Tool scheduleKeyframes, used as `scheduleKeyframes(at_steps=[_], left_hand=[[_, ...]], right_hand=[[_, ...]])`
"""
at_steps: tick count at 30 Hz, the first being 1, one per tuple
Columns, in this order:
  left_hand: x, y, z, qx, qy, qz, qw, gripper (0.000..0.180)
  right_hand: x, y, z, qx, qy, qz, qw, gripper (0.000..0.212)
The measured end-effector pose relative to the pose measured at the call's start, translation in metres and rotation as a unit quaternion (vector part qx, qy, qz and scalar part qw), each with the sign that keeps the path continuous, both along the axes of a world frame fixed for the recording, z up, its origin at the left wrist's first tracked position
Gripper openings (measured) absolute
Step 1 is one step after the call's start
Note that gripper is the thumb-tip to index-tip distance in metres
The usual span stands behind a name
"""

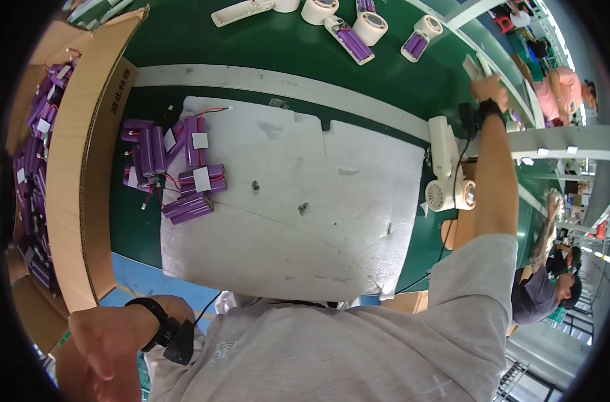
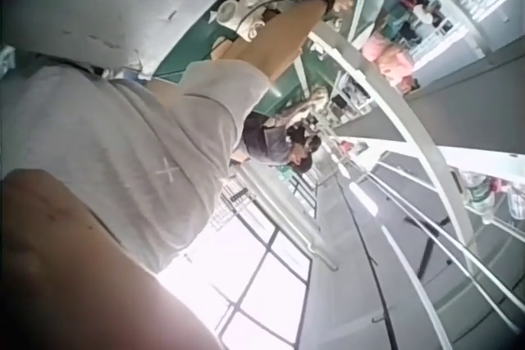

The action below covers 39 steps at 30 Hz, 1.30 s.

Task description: Assembling electronic components and circuit boards onto cylindrical batteries at a production workstation.

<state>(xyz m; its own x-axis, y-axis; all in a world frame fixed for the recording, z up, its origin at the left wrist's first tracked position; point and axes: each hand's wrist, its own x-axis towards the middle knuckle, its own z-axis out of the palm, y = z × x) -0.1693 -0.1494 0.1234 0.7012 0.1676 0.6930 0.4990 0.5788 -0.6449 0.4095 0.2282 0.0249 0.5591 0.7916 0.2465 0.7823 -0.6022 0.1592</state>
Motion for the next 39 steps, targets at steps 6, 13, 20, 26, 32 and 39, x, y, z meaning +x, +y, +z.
scheduleKeyframes(at_steps=[6,13,20,26,32,39], left_hand=[[0.037,0.016,-0.016,-0.349,-0.510,-0.740,0.266,0.069],[0.072,0.111,-0.091,-0.524,-0.651,-0.149,0.528,0.041],[0.068,0.131,-0.108,-0.555,-0.589,-0.107,0.578,0.047],[0.117,0.117,-0.044,-0.516,-0.739,-0.338,0.272,0.055],[0.190,0.095,-0.057,-0.623,-0.587,-0.478,0.197,0.057],[0.202,0.122,-0.103,-0.767,-0.549,-0.306,0.127,0.062]], right_hand=[[-0.060,-0.077,0.113,0.321,0.104,0.403,0.851,0.071],[-0.175,-0.186,0.096,-0.155,0.576,0.524,0.608,0.055],[-0.178,-0.220,0.023,-0.084,0.564,0.502,0.650,0.043],[-0.186,-0.278,0.036,0.030,0.519,0.539,0.663,0.039],[-0.177,-0.281,0.022,0.035,0.746,0.345,0.568,0.027],[-0.178,-0.288,-0.010,0.045,0.586,0.401,0.703,0.021]])
